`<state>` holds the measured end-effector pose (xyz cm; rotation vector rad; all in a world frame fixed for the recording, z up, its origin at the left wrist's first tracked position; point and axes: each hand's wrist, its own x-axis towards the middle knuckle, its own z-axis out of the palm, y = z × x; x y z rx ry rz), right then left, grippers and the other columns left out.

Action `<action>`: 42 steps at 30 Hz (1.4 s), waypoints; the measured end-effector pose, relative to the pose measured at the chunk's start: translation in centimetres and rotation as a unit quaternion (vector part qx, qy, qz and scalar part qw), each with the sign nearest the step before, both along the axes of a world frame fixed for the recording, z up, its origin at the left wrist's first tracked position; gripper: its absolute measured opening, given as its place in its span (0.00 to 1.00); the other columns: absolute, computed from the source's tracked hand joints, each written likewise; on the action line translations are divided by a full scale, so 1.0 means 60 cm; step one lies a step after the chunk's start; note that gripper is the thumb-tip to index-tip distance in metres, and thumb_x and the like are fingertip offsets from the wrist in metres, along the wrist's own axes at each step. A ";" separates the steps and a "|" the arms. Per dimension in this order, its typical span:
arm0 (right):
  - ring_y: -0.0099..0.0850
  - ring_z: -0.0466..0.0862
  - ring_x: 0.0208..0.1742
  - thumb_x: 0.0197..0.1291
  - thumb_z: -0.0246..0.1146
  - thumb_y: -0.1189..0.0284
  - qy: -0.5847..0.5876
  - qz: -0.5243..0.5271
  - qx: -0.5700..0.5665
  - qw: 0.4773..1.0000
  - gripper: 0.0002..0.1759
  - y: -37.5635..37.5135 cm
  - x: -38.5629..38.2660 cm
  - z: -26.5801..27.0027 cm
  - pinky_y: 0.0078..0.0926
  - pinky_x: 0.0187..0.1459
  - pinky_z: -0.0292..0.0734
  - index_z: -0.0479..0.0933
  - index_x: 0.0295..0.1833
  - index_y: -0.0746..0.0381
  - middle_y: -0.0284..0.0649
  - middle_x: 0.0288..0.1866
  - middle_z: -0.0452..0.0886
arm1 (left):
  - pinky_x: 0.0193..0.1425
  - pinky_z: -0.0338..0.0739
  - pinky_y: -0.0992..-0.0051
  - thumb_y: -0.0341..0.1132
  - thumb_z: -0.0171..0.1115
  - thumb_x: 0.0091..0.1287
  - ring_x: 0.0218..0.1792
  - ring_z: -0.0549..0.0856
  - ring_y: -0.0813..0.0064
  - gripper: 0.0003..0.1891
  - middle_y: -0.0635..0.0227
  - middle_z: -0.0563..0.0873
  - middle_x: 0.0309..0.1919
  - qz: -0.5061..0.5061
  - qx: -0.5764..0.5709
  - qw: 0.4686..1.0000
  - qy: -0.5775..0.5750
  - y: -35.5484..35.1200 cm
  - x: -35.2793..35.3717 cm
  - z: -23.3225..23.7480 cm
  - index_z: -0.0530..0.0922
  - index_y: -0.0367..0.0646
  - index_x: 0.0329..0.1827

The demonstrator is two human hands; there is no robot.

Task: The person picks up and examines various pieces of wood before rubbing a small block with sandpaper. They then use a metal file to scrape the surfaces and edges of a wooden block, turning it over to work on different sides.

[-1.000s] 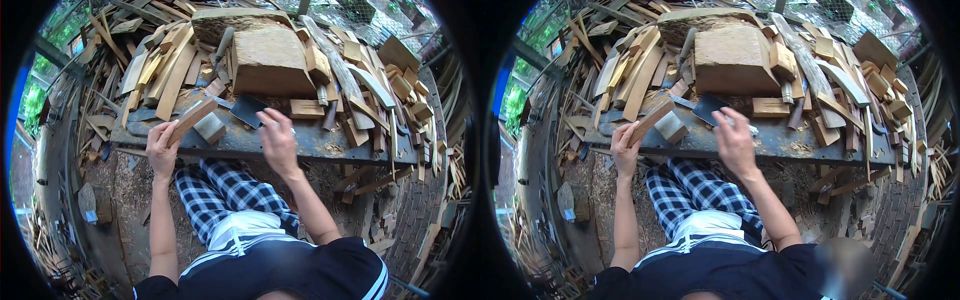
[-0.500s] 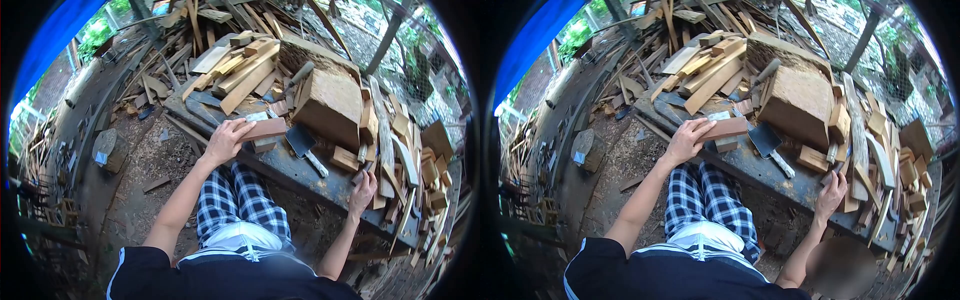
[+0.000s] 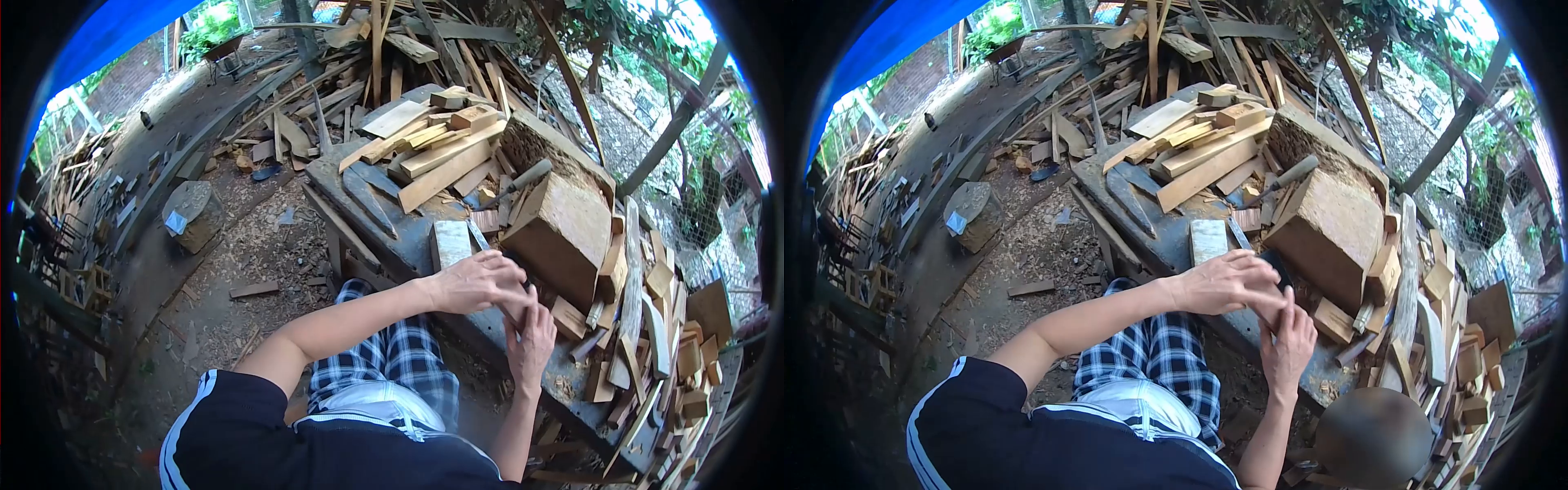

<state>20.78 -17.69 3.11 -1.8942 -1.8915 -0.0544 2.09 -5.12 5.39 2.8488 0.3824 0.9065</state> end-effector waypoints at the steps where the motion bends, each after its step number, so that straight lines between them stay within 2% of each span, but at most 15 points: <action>1: 0.47 0.78 0.55 0.57 0.70 0.70 0.000 -0.043 -0.014 0.999 0.42 -0.009 0.012 -0.007 0.46 0.60 0.70 0.61 0.77 0.54 0.46 0.55 0.77 | 0.70 0.71 0.57 0.34 0.67 0.62 0.63 0.77 0.57 0.29 0.60 0.80 0.57 -0.012 -0.056 0.997 -0.050 0.006 0.000 0.009 0.76 0.61 0.69; 6: 0.47 0.74 0.60 0.55 0.70 0.70 -0.050 -0.187 -0.001 0.981 0.39 -0.077 0.121 -0.064 0.47 0.63 0.66 0.67 0.74 0.57 0.46 0.58 0.74 | 0.69 0.72 0.60 0.32 0.64 0.66 0.61 0.78 0.59 0.24 0.56 0.79 0.58 0.148 -0.171 0.971 -0.071 0.145 -0.074 -0.009 0.77 0.50 0.67; 12: 0.46 0.69 0.69 0.57 0.69 0.67 -0.081 -0.244 0.057 0.965 0.42 -0.082 0.125 -0.117 0.47 0.69 0.62 0.62 0.76 0.57 0.44 0.66 0.71 | 0.61 0.76 0.62 0.33 0.65 0.62 0.57 0.78 0.61 0.20 0.63 0.79 0.53 0.478 0.000 0.879 0.008 0.325 -0.174 -0.073 0.79 0.46 0.59; 20: 0.46 0.70 0.69 0.55 0.69 0.71 -0.082 -0.275 0.086 0.954 0.40 -0.067 0.117 -0.120 0.46 0.69 0.64 0.64 0.75 0.60 0.45 0.67 0.72 | 0.55 0.79 0.62 0.32 0.66 0.58 0.49 0.83 0.57 0.12 0.59 0.83 0.44 0.483 0.028 0.874 0.035 0.408 -0.224 -0.079 0.86 0.45 0.45; 23: 0.46 0.71 0.68 0.55 0.68 0.71 -0.088 -0.279 0.090 0.952 0.39 -0.067 0.116 -0.121 0.47 0.69 0.65 0.65 0.74 0.60 0.45 0.66 0.73 | 0.50 0.82 0.61 0.36 0.68 0.56 0.42 0.87 0.51 0.14 0.52 0.88 0.39 0.514 -0.145 0.839 -0.104 0.419 -0.234 -0.018 0.88 0.40 0.43; 24: 0.46 0.71 0.68 0.55 0.68 0.72 -0.088 -0.280 0.093 0.951 0.39 -0.067 0.114 -0.119 0.46 0.69 0.65 0.65 0.74 0.60 0.45 0.66 0.73 | 0.44 0.84 0.62 0.36 0.68 0.58 0.32 0.88 0.57 0.13 0.54 0.89 0.33 0.502 -0.157 0.838 -0.145 0.430 -0.254 -0.018 0.88 0.38 0.42; 27: 0.45 0.71 0.69 0.54 0.68 0.72 -0.084 -0.280 0.097 0.951 0.40 -0.065 0.111 -0.118 0.45 0.69 0.65 0.65 0.74 0.60 0.44 0.66 0.73 | 0.39 0.83 0.76 0.34 0.67 0.65 0.31 0.86 0.80 0.11 0.67 0.88 0.32 0.393 -0.415 0.755 -0.322 0.412 -0.304 0.000 0.87 0.34 0.43; 28: 0.44 0.71 0.69 0.54 0.68 0.73 -0.088 -0.282 0.100 0.950 0.40 -0.064 0.112 -0.119 0.45 0.69 0.65 0.65 0.74 0.59 0.43 0.66 0.73 | 0.39 0.83 0.76 0.34 0.67 0.65 0.31 0.86 0.80 0.11 0.67 0.88 0.32 0.398 -0.412 0.755 -0.318 0.397 -0.314 0.000 0.87 0.34 0.43; 30: 0.44 0.71 0.69 0.53 0.68 0.73 -0.084 -0.282 0.103 0.950 0.40 -0.064 0.113 -0.125 0.44 0.69 0.65 0.65 0.75 0.58 0.42 0.66 0.73 | 0.40 0.83 0.78 0.33 0.66 0.69 0.34 0.86 0.79 0.10 0.67 0.88 0.35 0.311 -0.534 0.660 -0.428 0.367 -0.330 0.000 0.86 0.34 0.46; 31: 0.44 0.71 0.69 0.53 0.68 0.73 -0.085 -0.285 0.102 0.949 0.40 -0.064 0.113 -0.125 0.45 0.68 0.65 0.65 0.74 0.59 0.42 0.66 0.73 | 0.49 0.86 0.72 0.32 0.61 0.73 0.41 0.87 0.73 0.12 0.65 0.87 0.44 0.327 -0.539 0.662 -0.405 0.355 -0.336 0.000 0.83 0.36 0.54; 34: 0.43 0.71 0.69 0.53 0.68 0.73 -0.087 -0.297 0.095 0.946 0.40 -0.066 0.113 -0.127 0.45 0.67 0.65 0.65 0.74 0.58 0.40 0.66 0.73 | 0.41 0.83 0.77 0.32 0.64 0.71 0.37 0.86 0.81 0.09 0.67 0.86 0.38 0.337 -0.468 0.679 -0.454 0.318 -0.330 -0.019 0.85 0.34 0.46; 36: 0.42 0.70 0.70 0.54 0.68 0.73 -0.074 -0.295 0.098 0.948 0.42 -0.068 0.116 -0.133 0.44 0.69 0.65 0.64 0.76 0.55 0.41 0.67 0.72 | 0.41 0.81 0.73 0.32 0.66 0.69 0.37 0.86 0.73 0.09 0.65 0.85 0.37 0.344 -0.401 0.722 -0.446 0.306 -0.328 -0.042 0.85 0.35 0.47; 38: 0.42 0.70 0.69 0.54 0.69 0.72 -0.083 -0.298 0.102 0.945 0.41 -0.070 0.117 -0.140 0.44 0.68 0.64 0.64 0.75 0.55 0.41 0.66 0.72 | 0.46 0.78 0.67 0.32 0.68 0.65 0.39 0.84 0.63 0.11 0.60 0.82 0.36 0.520 -0.058 0.807 -0.274 0.285 -0.318 -0.055 0.85 0.38 0.48; 39: 0.42 0.70 0.69 0.55 0.69 0.71 -0.088 -0.307 0.115 0.941 0.41 -0.070 0.118 -0.143 0.44 0.68 0.64 0.65 0.75 0.55 0.41 0.65 0.72 | 0.52 0.75 0.61 0.32 0.69 0.61 0.43 0.81 0.54 0.14 0.56 0.79 0.38 0.524 -0.057 0.810 -0.258 0.279 -0.316 -0.069 0.85 0.40 0.49; 42: 0.42 0.71 0.66 0.56 0.70 0.69 -0.101 -0.312 0.147 0.933 0.39 -0.069 0.120 -0.149 0.45 0.66 0.64 0.66 0.75 0.55 0.39 0.63 0.73 | 0.55 0.75 0.64 0.32 0.71 0.60 0.47 0.80 0.58 0.16 0.58 0.79 0.43 0.517 -0.062 0.847 -0.106 0.260 -0.319 -0.126 0.84 0.40 0.52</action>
